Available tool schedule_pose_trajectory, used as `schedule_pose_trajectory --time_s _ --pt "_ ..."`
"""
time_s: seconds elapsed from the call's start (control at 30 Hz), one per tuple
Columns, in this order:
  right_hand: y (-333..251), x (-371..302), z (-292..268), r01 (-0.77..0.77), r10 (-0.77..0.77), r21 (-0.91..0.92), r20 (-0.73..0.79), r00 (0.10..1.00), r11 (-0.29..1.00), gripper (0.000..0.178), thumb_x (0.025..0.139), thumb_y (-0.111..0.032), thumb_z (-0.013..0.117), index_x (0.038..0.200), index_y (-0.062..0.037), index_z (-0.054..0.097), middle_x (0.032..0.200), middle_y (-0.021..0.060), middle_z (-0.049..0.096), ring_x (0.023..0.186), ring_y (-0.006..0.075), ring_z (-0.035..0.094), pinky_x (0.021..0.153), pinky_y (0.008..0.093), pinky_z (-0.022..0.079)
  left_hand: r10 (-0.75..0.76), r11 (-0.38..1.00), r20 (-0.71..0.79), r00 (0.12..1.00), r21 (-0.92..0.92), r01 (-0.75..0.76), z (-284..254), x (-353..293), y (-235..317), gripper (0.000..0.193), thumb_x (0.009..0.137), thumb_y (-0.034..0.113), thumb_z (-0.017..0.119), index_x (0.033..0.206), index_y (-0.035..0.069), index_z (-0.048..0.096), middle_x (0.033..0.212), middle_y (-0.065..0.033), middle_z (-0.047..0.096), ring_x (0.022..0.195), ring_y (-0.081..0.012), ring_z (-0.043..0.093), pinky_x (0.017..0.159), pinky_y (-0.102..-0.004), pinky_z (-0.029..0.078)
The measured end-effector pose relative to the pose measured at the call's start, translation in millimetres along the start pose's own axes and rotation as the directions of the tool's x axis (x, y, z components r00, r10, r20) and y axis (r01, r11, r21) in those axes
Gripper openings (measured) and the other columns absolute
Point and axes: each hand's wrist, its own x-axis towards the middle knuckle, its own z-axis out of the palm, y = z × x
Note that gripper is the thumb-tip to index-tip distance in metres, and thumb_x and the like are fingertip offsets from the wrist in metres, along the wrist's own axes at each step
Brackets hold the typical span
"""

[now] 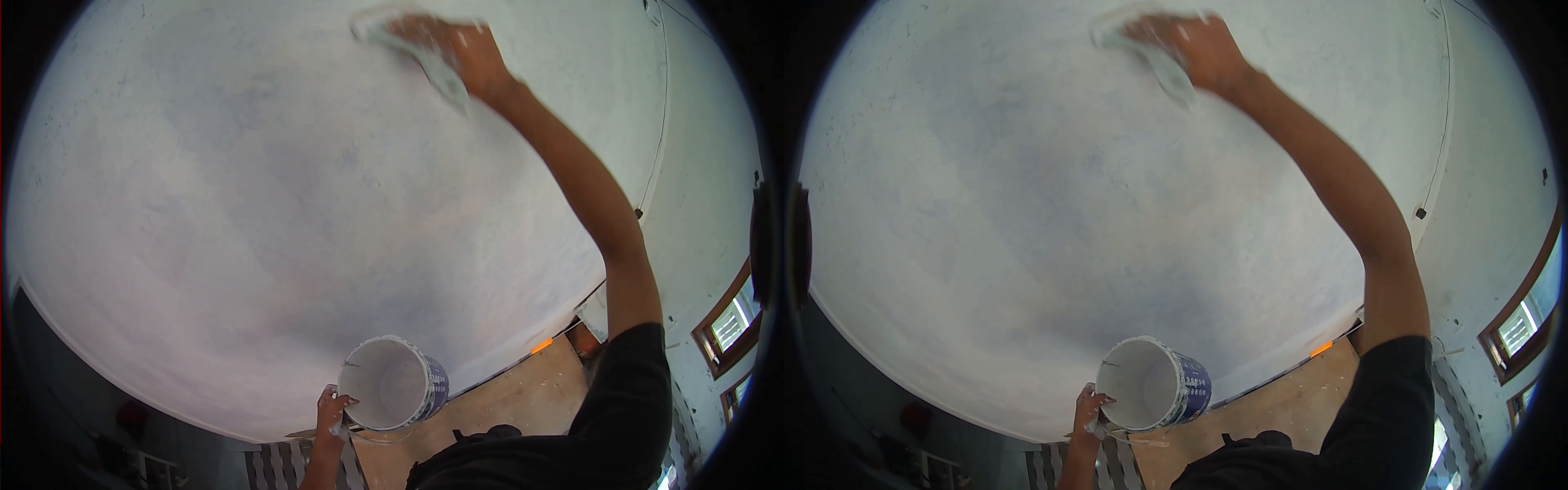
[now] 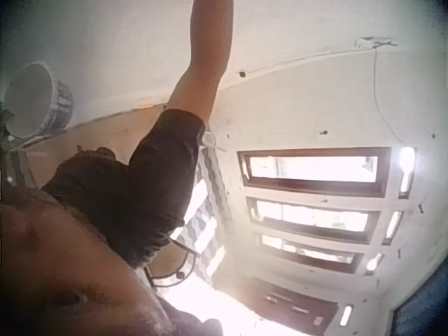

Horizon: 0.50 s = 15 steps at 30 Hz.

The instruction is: Applying plaster to a wall using a wide paint brush.

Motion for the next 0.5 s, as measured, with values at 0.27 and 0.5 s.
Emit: schedule_pose_trajectory --time_s 0.27,0.5 --pt "-38.8 -102.4 -38.6 -0.153 0.131 0.208 0.115 0.985 0.966 0.026 0.08 -0.011 0.072 0.106 -0.0105 0.071 0.094 0.0086 0.072 0.072 0.0205 0.07 0.058 0.0293 0.056 -0.015 0.998 -0.058 0.998 0.063 0.019 17.6 -10.5 23.9 0.022 0.069 -0.001 0.055 0.09 0.003 0.05 0.075 -0.0119 0.063 0.065 -0.022 0.063 0.063 -0.0332 0.053" --pt "-25.3 -101.1 -25.4 -0.6 0.576 0.478 0.218 0.788 0.641 0.033 0.087 -0.027 0.072 0.111 -0.0047 0.068 0.092 0.0082 0.071 0.085 0.0144 0.066 0.074 0.029 0.055 0.021 0.997 0.027 0.999 0.075 -0.023 0.1 6.5 3.7 0.019 0.07 0.002 0.054 0.089 0.003 0.05 0.075 -0.0128 0.062 0.066 -0.0225 0.062 0.064 -0.0344 0.054"
